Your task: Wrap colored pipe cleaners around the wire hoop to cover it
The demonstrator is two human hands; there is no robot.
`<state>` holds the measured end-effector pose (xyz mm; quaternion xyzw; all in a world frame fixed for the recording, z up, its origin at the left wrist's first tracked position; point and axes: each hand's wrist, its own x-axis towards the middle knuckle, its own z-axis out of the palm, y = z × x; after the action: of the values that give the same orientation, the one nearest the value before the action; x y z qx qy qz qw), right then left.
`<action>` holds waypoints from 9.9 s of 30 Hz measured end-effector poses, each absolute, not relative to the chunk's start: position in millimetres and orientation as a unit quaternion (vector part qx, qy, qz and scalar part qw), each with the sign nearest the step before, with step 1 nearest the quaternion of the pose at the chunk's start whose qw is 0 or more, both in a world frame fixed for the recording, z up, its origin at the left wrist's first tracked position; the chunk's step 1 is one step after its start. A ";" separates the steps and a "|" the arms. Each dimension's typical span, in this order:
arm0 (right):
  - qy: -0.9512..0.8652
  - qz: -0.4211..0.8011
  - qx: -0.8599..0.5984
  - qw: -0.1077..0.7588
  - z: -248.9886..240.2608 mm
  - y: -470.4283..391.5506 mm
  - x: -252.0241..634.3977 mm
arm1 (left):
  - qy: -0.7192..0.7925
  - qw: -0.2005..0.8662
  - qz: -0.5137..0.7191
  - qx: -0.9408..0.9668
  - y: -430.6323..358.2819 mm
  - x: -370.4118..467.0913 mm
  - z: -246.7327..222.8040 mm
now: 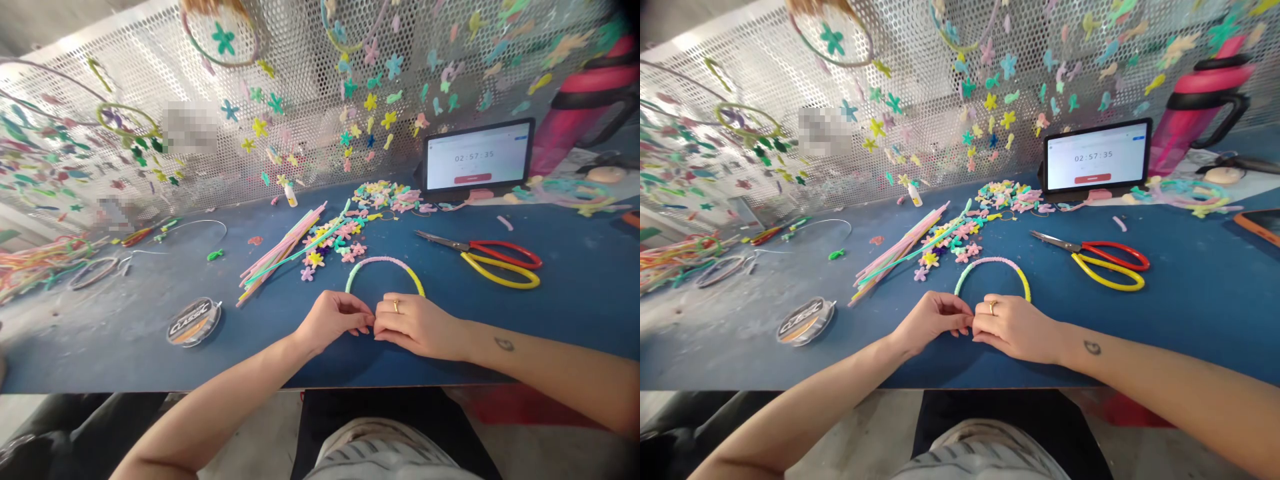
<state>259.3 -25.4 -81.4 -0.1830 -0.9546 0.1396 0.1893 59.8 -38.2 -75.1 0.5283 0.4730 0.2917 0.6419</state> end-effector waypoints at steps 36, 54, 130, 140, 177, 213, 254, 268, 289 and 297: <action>-0.858 0.358 -0.329 0.168 -79.2 -3.9 245.3 | 0.438 0.634 0.282 0.571 -37.7 49.5 -79.5; -0.850 0.410 -0.301 0.140 -74.7 -0.2 249.6 | 0.259 -0.143 0.241 0.924 -57.9 43.3 -77.0; -0.730 0.531 -0.356 0.242 -83.2 -5.7 240.0 | 0.511 0.588 0.361 0.513 -46.9 45.5 -76.4; -0.796 0.437 -0.318 0.275 -78.4 -14.6 240.6 | 0.525 0.593 0.285 0.540 -37.8 52.7 -74.1; -0.759 0.461 -0.400 0.226 -86.4 -9.7 237.6 | 0.515 0.546 0.315 0.581 -47.6 49.3 -81.7; -0.704 0.574 -0.383 0.167 -75.9 -1.1 241.6 | 0.330 -0.342 0.109 0.873 -76.0 58.9 -81.2; -0.883 0.272 -0.316 0.217 -69.5 -5.9 252.9 | 0.515 0.207 0.302 0.775 -77.3 58.6 -74.2; -0.904 0.197 -0.333 0.182 -62.5 6.4 270.9 | 0.522 0.353 0.274 0.726 -77.8 43.7 -65.1; -0.912 0.153 -0.330 0.188 -85.6 13.2 267.8 | 0.465 0.461 0.289 0.698 -78.4 36.5 -61.4; -0.683 0.608 -0.327 0.237 -72.8 9.4 261.0 | 0.414 0.573 0.330 0.625 -72.1 54.7 -65.5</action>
<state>261.0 9.4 -72.8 -0.3272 -0.6832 0.6084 0.2368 54.7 -72.1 -65.5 0.6255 0.4144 0.3303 0.5727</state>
